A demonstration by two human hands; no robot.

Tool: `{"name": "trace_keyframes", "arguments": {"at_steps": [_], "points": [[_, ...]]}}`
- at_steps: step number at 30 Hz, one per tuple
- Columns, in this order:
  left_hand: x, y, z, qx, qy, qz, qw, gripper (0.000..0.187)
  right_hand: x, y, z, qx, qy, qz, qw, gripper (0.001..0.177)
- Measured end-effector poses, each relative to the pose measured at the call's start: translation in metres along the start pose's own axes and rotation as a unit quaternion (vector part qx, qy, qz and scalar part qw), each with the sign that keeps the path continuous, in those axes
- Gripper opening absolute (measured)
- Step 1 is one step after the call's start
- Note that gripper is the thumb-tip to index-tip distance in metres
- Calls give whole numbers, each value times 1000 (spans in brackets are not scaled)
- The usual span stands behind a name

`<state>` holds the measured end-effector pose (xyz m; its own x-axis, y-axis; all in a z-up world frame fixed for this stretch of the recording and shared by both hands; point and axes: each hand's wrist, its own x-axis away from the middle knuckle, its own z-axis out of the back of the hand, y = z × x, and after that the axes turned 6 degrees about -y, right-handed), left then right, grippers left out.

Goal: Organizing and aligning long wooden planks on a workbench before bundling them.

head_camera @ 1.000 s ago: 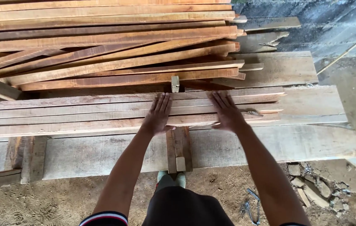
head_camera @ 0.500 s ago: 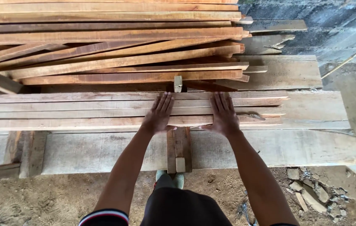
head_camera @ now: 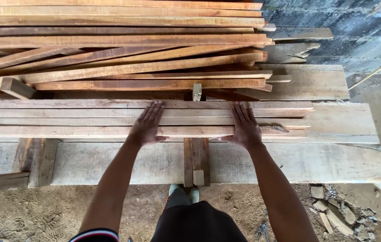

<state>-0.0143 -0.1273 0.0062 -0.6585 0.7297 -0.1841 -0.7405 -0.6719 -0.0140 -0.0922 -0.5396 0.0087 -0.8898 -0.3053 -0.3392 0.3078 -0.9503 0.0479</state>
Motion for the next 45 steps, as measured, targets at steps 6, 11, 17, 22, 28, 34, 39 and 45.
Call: {"name": "trace_keyframes", "arguments": {"at_steps": [6, 11, 17, 22, 28, 34, 39, 45], "points": [[3, -8, 6, -95, 37, -12, 995, 141, -5, 3, 0, 23, 38, 39, 998, 131], [4, -6, 9, -99, 55, -21, 993, 142, -5, -2, 1, 46, 32, 36, 998, 131], [5, -5, 8, -77, 44, -10, 996, 136, -37, -52, 9, -218, -20, 80, 972, 127], [4, -3, 12, -47, 38, 1, 998, 138, -78, -124, 10, -111, 1, 114, 987, 125], [4, -10, -4, -29, 24, -2, 999, 140, -92, -135, 11, -46, 54, 113, 991, 117], [9, -14, -15, -33, 34, -13, 999, 137, -89, -134, 12, -90, 14, 153, 984, 114], [5, -8, -3, -42, 46, -11, 998, 141, -91, -142, 2, -82, -39, 150, 985, 115], [6, -13, -1, -43, 3, 9, 999, 139, -117, -163, -21, -111, -82, 155, 978, 132]]}}
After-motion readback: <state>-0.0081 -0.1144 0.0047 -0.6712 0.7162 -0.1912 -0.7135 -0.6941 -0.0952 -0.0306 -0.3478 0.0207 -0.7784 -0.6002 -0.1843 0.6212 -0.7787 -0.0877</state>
